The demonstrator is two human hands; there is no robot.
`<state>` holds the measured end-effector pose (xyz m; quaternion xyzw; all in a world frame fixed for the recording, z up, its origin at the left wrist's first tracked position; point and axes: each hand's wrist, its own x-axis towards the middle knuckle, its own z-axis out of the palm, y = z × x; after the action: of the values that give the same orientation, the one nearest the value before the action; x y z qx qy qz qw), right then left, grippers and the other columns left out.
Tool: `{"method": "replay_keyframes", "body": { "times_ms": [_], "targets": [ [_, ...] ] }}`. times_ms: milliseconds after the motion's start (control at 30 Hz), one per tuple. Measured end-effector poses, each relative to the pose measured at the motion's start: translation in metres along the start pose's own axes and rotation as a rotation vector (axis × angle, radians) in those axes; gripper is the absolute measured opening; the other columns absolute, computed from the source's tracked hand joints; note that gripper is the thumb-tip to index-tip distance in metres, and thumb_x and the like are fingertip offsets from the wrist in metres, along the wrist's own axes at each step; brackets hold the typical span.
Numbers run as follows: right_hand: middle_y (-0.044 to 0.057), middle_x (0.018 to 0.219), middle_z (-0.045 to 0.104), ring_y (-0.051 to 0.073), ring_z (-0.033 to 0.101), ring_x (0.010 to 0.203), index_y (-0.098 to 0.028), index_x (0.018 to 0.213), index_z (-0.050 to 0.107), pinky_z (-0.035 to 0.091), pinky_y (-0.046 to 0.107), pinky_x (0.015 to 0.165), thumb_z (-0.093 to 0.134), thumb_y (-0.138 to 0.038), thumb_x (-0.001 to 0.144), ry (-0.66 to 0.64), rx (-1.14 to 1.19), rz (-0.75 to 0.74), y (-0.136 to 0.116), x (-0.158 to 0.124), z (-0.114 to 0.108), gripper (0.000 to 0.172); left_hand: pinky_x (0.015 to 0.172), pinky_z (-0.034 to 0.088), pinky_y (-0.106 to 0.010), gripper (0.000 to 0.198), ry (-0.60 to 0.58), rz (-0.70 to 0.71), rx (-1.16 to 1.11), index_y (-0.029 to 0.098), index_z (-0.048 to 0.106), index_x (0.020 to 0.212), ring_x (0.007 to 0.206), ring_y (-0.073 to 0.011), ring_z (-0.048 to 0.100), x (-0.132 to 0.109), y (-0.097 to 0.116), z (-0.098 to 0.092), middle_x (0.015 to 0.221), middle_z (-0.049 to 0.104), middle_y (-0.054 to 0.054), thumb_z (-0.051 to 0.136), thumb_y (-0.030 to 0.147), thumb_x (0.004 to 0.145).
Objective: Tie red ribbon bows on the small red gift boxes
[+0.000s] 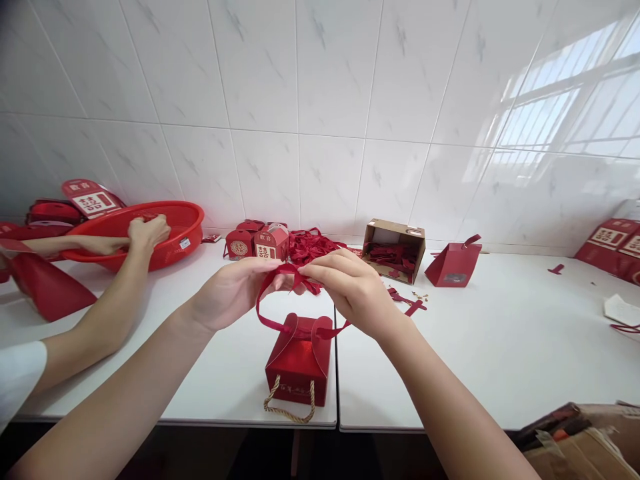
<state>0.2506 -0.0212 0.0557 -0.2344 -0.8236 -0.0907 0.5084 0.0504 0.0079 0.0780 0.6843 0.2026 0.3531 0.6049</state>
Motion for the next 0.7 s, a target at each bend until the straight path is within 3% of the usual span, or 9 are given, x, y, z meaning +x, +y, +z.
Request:
{"method": "replay_keyframes", "body": {
  "times_ms": [133, 200, 267, 367, 467, 567, 700],
  "targets": [
    [0.006, 0.095, 0.068, 0.018, 0.061, 0.092, -0.024, 0.110, 0.061, 0.052, 0.035, 0.076, 0.044, -0.006, 0.087, -0.024, -0.162, -0.146, 0.002, -0.004, 0.000, 0.034, 0.084, 0.046, -0.036, 0.036, -0.004, 0.050, 0.059, 0.014, 0.066, 0.065, 0.083, -0.0205, 0.062, -0.002, 0.001, 0.001, 0.075, 0.067, -0.007, 0.043, 0.031, 0.087],
    [0.006, 0.098, 0.068, 0.019, 0.061, 0.093, -0.024, 0.112, 0.060, 0.052, 0.036, 0.077, 0.046, -0.007, 0.086, -0.018, -0.178, -0.134, -0.001, -0.006, 0.001, 0.034, 0.083, 0.047, -0.036, 0.035, -0.008, 0.078, 0.212, 0.014, 0.069, 0.074, 0.083, -0.0203, 0.062, -0.006, 0.002, 0.003, 0.079, 0.069, -0.007, 0.044, 0.034, 0.087],
    [0.007, 0.103, 0.066, 0.019, 0.061, 0.095, -0.023, 0.112, 0.060, 0.052, 0.035, 0.078, 0.049, -0.007, 0.085, 0.033, -0.170, -0.069, -0.005, -0.010, 0.002, 0.033, 0.081, 0.047, -0.035, 0.032, 0.061, 0.134, 0.442, 0.016, 0.070, 0.077, 0.084, -0.0202, 0.063, -0.012, 0.001, 0.006, 0.082, 0.070, -0.006, 0.047, 0.036, 0.087],
    [0.008, 0.100, 0.066, 0.018, 0.062, 0.090, -0.021, 0.107, 0.063, 0.052, 0.031, 0.073, 0.052, -0.008, 0.083, 0.177, -0.172, 0.104, -0.014, -0.022, -0.002, 0.029, 0.090, 0.041, -0.037, 0.024, 0.355, 0.322, 0.889, 0.021, 0.071, 0.077, 0.090, -0.0207, 0.063, -0.024, -0.006, 0.005, 0.086, 0.072, -0.003, 0.054, 0.036, 0.084],
    [0.005, 0.089, 0.067, 0.017, 0.062, 0.079, -0.020, 0.094, 0.066, 0.050, 0.028, 0.067, 0.054, -0.012, 0.083, 0.309, -0.235, 0.315, -0.022, -0.046, -0.014, 0.018, 0.094, 0.036, -0.038, 0.019, 0.642, 0.437, 1.198, 0.022, 0.069, 0.073, 0.085, -0.0192, 0.064, -0.043, -0.018, -0.009, 0.081, 0.072, 0.000, 0.056, 0.032, 0.082],
    [0.003, 0.080, 0.066, 0.016, 0.060, 0.072, -0.020, 0.083, 0.065, 0.046, 0.027, 0.064, 0.055, -0.023, 0.084, 0.345, -0.341, 0.580, -0.025, -0.086, -0.033, 0.010, 0.084, 0.041, -0.033, 0.021, 0.755, 0.358, 1.314, 0.020, 0.067, 0.071, 0.078, -0.0183, 0.064, -0.070, -0.037, -0.036, 0.078, 0.071, -0.001, 0.054, 0.033, 0.082],
    [0.002, 0.069, 0.063, 0.015, 0.055, 0.059, -0.020, 0.073, 0.062, 0.042, 0.026, 0.053, 0.053, -0.040, 0.082, 0.232, -0.494, 0.939, -0.019, -0.153, -0.052, 0.025, 0.074, 0.043, -0.031, 0.026, 0.780, 0.054, 1.377, 0.021, 0.068, 0.071, 0.076, -0.0212, 0.064, -0.113, -0.073, -0.076, 0.077, 0.071, -0.002, 0.052, 0.041, 0.079]
  ]
}}
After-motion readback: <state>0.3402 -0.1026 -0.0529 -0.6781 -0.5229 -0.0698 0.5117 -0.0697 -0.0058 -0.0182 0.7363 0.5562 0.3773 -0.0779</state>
